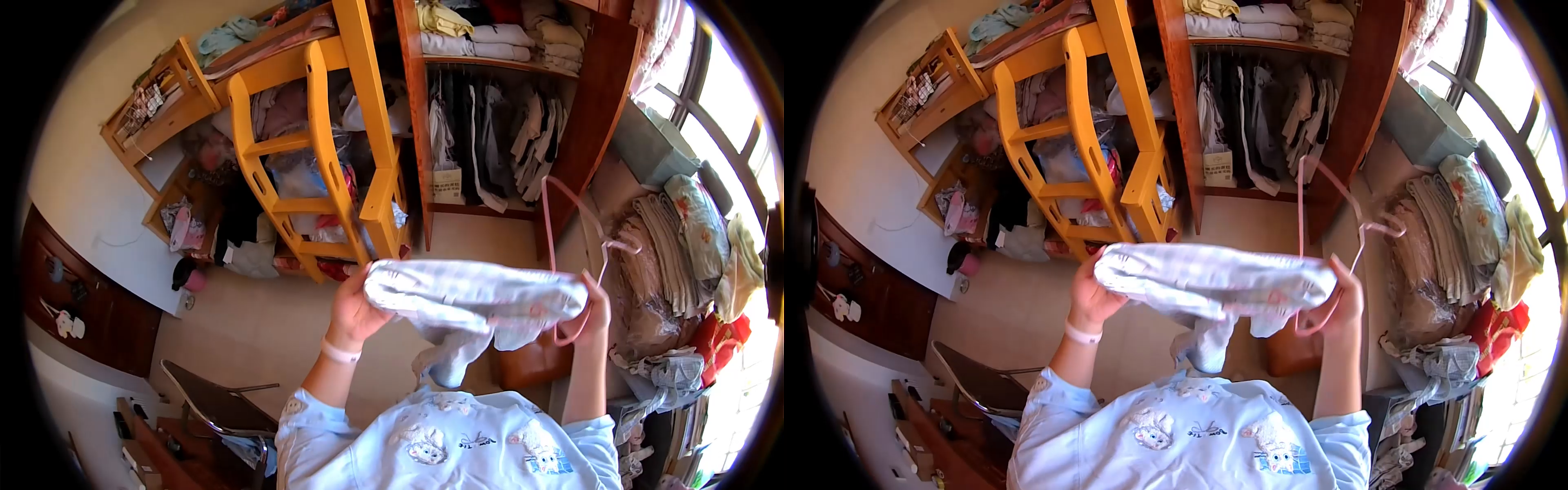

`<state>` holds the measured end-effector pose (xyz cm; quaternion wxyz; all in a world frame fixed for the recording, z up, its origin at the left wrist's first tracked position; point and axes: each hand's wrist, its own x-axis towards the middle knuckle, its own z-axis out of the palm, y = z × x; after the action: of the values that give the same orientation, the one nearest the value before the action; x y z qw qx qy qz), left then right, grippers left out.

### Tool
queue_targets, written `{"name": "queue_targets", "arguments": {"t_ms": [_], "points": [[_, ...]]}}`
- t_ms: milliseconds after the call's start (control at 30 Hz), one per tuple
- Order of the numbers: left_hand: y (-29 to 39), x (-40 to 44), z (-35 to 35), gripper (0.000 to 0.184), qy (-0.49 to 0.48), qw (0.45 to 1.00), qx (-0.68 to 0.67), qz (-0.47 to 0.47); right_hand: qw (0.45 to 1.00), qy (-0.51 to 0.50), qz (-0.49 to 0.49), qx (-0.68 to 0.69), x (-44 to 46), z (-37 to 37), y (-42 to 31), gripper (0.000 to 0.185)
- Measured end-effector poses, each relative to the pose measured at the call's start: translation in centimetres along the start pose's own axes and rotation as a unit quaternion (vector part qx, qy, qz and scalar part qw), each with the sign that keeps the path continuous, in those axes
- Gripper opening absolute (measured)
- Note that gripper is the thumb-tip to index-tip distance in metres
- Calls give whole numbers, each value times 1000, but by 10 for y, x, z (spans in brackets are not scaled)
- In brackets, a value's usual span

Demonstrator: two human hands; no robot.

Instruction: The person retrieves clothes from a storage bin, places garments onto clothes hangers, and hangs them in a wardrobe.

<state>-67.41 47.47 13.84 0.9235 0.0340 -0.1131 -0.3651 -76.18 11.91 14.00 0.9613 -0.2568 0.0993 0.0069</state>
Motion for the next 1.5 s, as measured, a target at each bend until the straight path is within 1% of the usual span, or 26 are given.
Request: {"name": "queue_targets", "arguments": {"t_ms": [133,200,233,267,300,333,367,433,467,533,567,600,667,733,767,800,933,1067,1167,1200,1267,1300,1333,1400,1433,1500], "points": [[-7,-31,-4,46,93,993,75,18,999,5,31,43,-24,-22,34,38],[-6,-39,-12,53,90,983,155,-34,999,19,23,32,-32,-27,35,33],[-5,-44,-9,56,164,948,270,-37,999,25,24,34,-34,-32,37,33],[-9,-46,-4,54,255,871,417,-50,999,29,-4,-23,-34,-40,38,30],[-12,-48,-17,53,283,714,640,10,996,31,-32,-81,-34,-45,40,27],[-15,-51,-29,52,289,502,813,68,987,11,-37,-157,-36,-38,40,19],[-18,-53,-36,52,292,502,812,64,978,28,-63,-196,-36,-37,48,17],[-18,-48,-39,43,268,235,920,163,967,6,-95,-237,-37,-34,59,15],[-17,-45,-37,43,270,235,920,163,971,-7,-109,-213,-38,-39,61,15],[-17,-42,-36,34,309,187,918,163,978,86,-75,-172,-47,-21,60,18],[-12,-43,-44,26,335,220,909,118,980,82,-64,-168,-47,-26,60,20],[-12,-40,-34,19,358,284,889,33,982,81,-53,-163,-45,-35,60,22],[2,-42,-54,16,301,481,823,-31,979,140,-39,-141,-45,-35,59,28],[4,-41,-44,20,242,814,515,-115,984,154,11,-89,-49,-40,47,25],[-4,-36,-33,26,227,881,399,-119,986,152,15,-64,-48,-53,44,23],[-11,-33,-26,31,209,930,276,-121,975,209,28,-76,-51,-40,42,25],[-16,-35,-46,37,271,942,151,-127,980,190,59,-9,-62,-72,42,27],[-31,-38,-59,34,313,876,334,-152,977,207,43,-30,-67,-78,56,22],[-40,-44,-80,44,337,612,712,-69,974,199,-16,-103,-70,-68,64,19],[-43,-42,-80,44,336,613,711,-73,971,194,-32,-139,-71,-68,64,21],[-49,-36,-77,41,223,312,922,48,969,196,-38,-146,-73,-65,64,22],[-53,-32,-73,39,195,234,946,113,968,195,-44,-152,-74,-63,64,23],[-57,-29,-70,39,194,233,946,112,968,196,-43,-152,-74,-61,65,23],[-63,-24,-67,35,241,158,954,85,964,216,-36,-153,-76,-59,65,23],[-64,-25,-68,35,238,159,954,84,963,219,-37,-152,-76,-60,64,23],[-63,-27,-72,27,247,185,950,-50,964,217,-45,-144,-75,-64,63,22]]}}
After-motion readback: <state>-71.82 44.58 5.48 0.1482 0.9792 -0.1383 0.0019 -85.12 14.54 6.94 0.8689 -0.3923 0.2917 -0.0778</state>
